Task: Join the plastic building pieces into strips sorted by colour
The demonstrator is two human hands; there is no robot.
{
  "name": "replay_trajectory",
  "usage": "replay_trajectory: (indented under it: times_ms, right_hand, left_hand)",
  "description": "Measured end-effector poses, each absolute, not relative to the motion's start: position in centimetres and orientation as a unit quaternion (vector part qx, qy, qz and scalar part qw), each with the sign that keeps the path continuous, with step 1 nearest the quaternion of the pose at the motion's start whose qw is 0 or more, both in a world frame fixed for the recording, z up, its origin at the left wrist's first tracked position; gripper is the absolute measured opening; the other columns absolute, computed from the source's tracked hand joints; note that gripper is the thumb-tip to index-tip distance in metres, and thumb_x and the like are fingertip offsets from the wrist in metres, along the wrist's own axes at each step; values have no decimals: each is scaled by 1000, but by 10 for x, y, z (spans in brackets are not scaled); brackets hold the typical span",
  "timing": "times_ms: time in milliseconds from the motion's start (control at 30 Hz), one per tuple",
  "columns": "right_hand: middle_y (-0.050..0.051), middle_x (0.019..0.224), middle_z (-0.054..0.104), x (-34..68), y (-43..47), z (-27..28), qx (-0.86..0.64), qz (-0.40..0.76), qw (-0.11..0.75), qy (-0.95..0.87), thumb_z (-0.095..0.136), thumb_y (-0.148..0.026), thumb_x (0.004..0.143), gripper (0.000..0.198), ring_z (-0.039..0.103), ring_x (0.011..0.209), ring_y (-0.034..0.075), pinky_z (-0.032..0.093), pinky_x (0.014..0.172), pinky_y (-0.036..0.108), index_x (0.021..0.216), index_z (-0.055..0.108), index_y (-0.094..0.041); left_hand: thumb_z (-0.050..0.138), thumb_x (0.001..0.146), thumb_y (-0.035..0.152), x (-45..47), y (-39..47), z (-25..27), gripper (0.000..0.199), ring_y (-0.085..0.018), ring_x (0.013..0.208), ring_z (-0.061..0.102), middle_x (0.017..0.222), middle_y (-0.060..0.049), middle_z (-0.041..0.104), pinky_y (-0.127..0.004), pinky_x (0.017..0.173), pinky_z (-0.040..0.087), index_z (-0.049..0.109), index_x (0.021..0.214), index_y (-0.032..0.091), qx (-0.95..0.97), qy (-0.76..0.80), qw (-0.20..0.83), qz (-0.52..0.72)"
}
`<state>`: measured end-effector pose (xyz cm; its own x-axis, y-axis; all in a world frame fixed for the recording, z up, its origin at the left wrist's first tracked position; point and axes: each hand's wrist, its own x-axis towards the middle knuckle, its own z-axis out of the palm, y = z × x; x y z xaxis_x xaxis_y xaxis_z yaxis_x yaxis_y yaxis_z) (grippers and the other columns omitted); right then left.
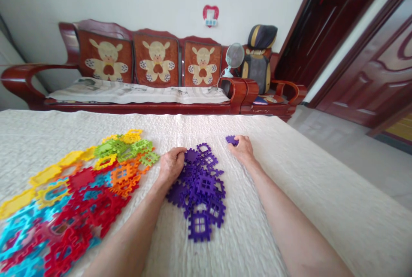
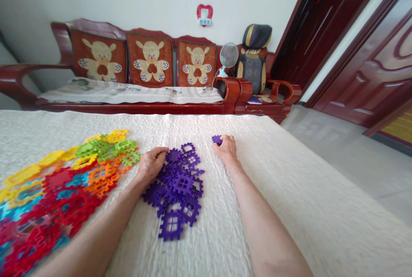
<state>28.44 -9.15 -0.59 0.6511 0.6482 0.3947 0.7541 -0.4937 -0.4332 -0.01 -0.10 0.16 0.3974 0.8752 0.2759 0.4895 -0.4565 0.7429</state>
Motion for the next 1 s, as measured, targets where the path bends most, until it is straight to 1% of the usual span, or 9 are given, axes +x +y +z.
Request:
replay_trajectory:
  times_ms: [167, 233, 333, 433, 500, 667, 867, 933, 1000]
  right_hand:
    - [14, 113, 58, 265, -92, 4, -789, -147, 353, -481, 59, -31, 74, 35, 55, 108, 27, 44, 97, 39, 105, 63, -14]
    - [13, 111, 62, 246, -89, 8, -751, -118, 358, -542, 55, -28, 79, 32, 58, 106, 24, 45, 95, 36, 107, 63, -15]
    - [12, 107, 67, 212, -84, 12, -755, -48, 307, -577, 52, -31, 86, 28, 61, 101, 23, 45, 94, 35, 107, 64, -16]
    - [15, 106, 67, 186, -81, 13, -787, -46, 236, -568, 53, -44, 89, 34, 59, 105, 26, 42, 95, 38, 97, 67, -15]
    - [15, 108, 66, 177, -81, 11, -802, -50, 224, -551, 55, -46, 87, 34, 58, 107, 27, 42, 95, 39, 95, 67, -15]
    - [10, 102, 68, 178, -77, 6, -804, -13, 306, -509, 63, -34, 79, 25, 61, 96, 23, 43, 88, 35, 97, 66, -17]
    - [-1, 74, 65, 203, -78, 10, -725, 62, 462, -508, 58, -29, 77, 9, 59, 67, 15, 45, 68, 26, 79, 59, -21]
    - [-1, 74, 63, 217, -82, 11, -714, 13, 467, -522, 57, -23, 76, 2, 58, 69, 15, 45, 70, 27, 77, 57, -21]
    - [1, 77, 62, 232, -88, 9, -701, -33, 433, -565, 54, -15, 74, 7, 58, 73, 16, 45, 74, 28, 76, 57, -21]
  left_hand:
    - [48, 87, 18, 0, 0, 0, 32, -17, 93, 70, 101, -2, 77, -25, 92, 51, 75, 103, 20, 782, 440, 288, 336]
    - [48, 87, 17, 1, 0, 0, 31, -16, 93, 70, 101, -2, 77, -25, 92, 51, 75, 103, 20, 781, 441, 290, 335]
    - [49, 86, 17, 1, -1, 1, 31, -16, 93, 70, 102, -2, 77, -24, 92, 51, 75, 102, 20, 780, 440, 291, 336]
    - [49, 87, 17, 2, -2, 3, 31, -16, 92, 70, 100, -2, 77, -24, 92, 51, 76, 102, 20, 779, 443, 290, 336]
    - [50, 86, 17, 2, -2, 3, 31, -16, 92, 71, 100, -2, 77, -25, 92, 51, 76, 102, 20, 779, 444, 287, 336]
    - [50, 86, 16, 2, 0, 1, 30, -17, 92, 71, 100, -2, 77, -25, 91, 52, 76, 101, 20, 782, 442, 283, 336]
    - [49, 87, 18, 1, 2, -2, 30, -17, 95, 70, 103, -2, 77, -26, 95, 51, 75, 102, 20, 786, 434, 284, 337]
    - [49, 87, 18, 1, 2, -2, 30, -17, 95, 71, 103, -2, 77, -26, 95, 51, 75, 102, 20, 785, 436, 284, 336]
    - [49, 86, 18, 1, 1, -1, 30, -17, 95, 71, 103, -2, 77, -27, 96, 51, 75, 102, 21, 784, 440, 283, 333]
